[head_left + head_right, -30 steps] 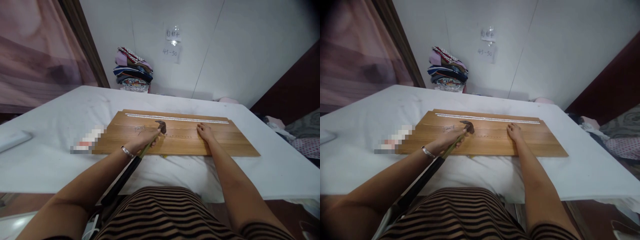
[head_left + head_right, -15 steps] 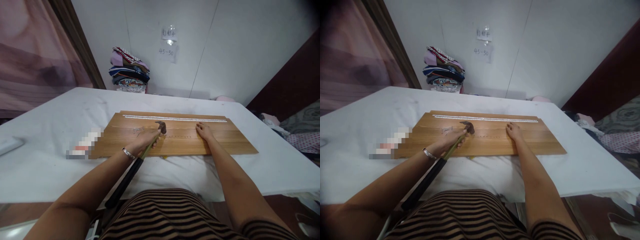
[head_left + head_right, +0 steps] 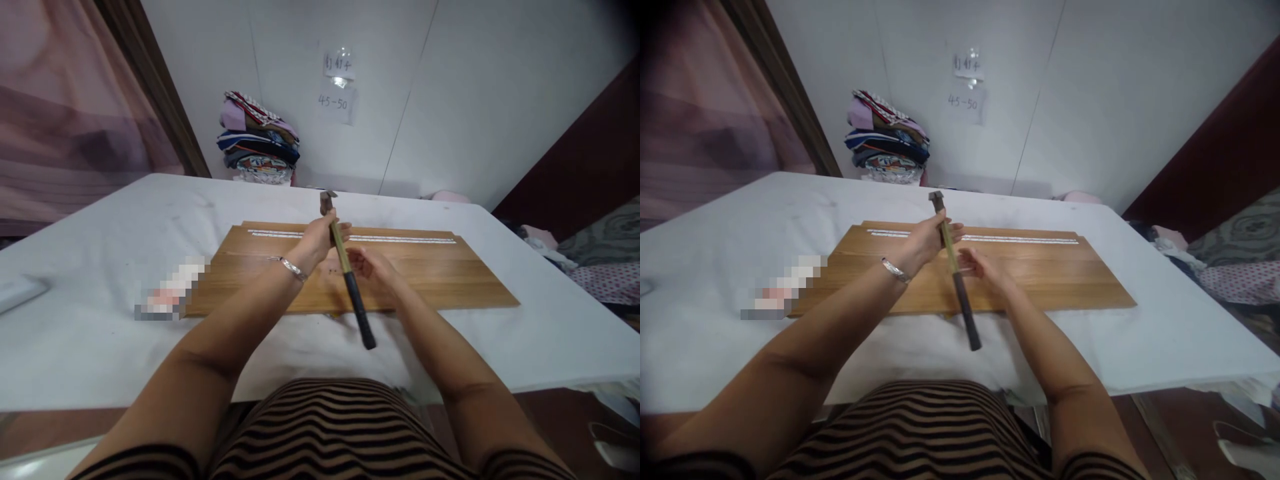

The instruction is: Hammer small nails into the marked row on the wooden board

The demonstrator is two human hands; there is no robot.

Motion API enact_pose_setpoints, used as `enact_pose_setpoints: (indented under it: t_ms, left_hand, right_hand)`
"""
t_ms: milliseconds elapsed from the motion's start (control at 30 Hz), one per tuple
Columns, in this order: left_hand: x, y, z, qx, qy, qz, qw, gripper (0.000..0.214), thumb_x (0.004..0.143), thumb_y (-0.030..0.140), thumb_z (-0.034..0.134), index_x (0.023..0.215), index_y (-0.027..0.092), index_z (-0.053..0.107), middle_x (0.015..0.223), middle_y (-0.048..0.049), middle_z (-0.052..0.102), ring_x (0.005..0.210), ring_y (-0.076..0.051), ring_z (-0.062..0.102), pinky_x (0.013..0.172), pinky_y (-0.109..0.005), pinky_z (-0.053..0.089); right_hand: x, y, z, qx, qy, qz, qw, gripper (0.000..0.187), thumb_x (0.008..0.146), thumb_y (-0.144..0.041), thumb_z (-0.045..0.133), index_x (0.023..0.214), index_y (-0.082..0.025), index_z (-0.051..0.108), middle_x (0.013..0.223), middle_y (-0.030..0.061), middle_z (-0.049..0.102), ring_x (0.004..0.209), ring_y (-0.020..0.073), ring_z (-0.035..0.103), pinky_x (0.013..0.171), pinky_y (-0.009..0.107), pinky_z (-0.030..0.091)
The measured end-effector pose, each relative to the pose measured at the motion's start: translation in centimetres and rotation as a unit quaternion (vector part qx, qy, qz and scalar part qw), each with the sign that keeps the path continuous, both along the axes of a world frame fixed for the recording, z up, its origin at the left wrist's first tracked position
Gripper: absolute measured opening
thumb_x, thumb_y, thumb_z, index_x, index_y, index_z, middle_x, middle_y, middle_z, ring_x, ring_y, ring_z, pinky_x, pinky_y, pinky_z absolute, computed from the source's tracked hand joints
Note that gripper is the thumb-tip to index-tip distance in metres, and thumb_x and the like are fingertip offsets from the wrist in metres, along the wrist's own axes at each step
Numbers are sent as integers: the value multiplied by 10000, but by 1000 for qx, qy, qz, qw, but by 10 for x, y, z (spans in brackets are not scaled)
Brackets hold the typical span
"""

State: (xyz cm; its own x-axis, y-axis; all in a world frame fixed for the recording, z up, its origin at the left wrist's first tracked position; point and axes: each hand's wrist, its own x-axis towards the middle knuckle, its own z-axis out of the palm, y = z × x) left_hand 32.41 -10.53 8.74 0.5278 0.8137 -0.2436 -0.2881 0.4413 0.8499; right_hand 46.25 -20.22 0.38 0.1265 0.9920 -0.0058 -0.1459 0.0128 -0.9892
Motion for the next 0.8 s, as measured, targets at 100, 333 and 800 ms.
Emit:
enact_pose_setpoints:
  t_ms: [100, 333, 800]
  left_hand:
    - [6, -19, -16, 75, 7, -34, 997, 234, 901, 357, 567, 810, 144, 535, 640, -39, 651, 511, -110, 595, 551, -222, 473]
    - [-11, -56, -50, 148, 26, -109, 983, 411, 857, 543, 567, 1011, 161, 580, 731, -35, 684, 504, -106, 607, 549, -232, 503]
    - [-94, -15, -111, 431, 338, -33, 836, 231, 883, 326, 465, 775, 194, 621, 745, -12, 667, 724, -160, 601, 692, -263, 437]
  right_hand:
    - [-22, -5, 19, -13, 77, 53, 996, 416, 802, -583, 619, 920, -184, 620, 700, 5, 644, 503, 117, 584, 458, 247, 533]
    - [-28, -26, 30, -18, 77, 82, 993, 343, 797, -509, 654, 843, -210, 491, 562, -80, 525, 321, 72, 452, 275, 189, 419]
    - [-31, -33, 20, -175, 67, 61, 980, 373, 745, -498, 677, 856, -191, 496, 489, -101, 492, 289, 54, 403, 283, 161, 251]
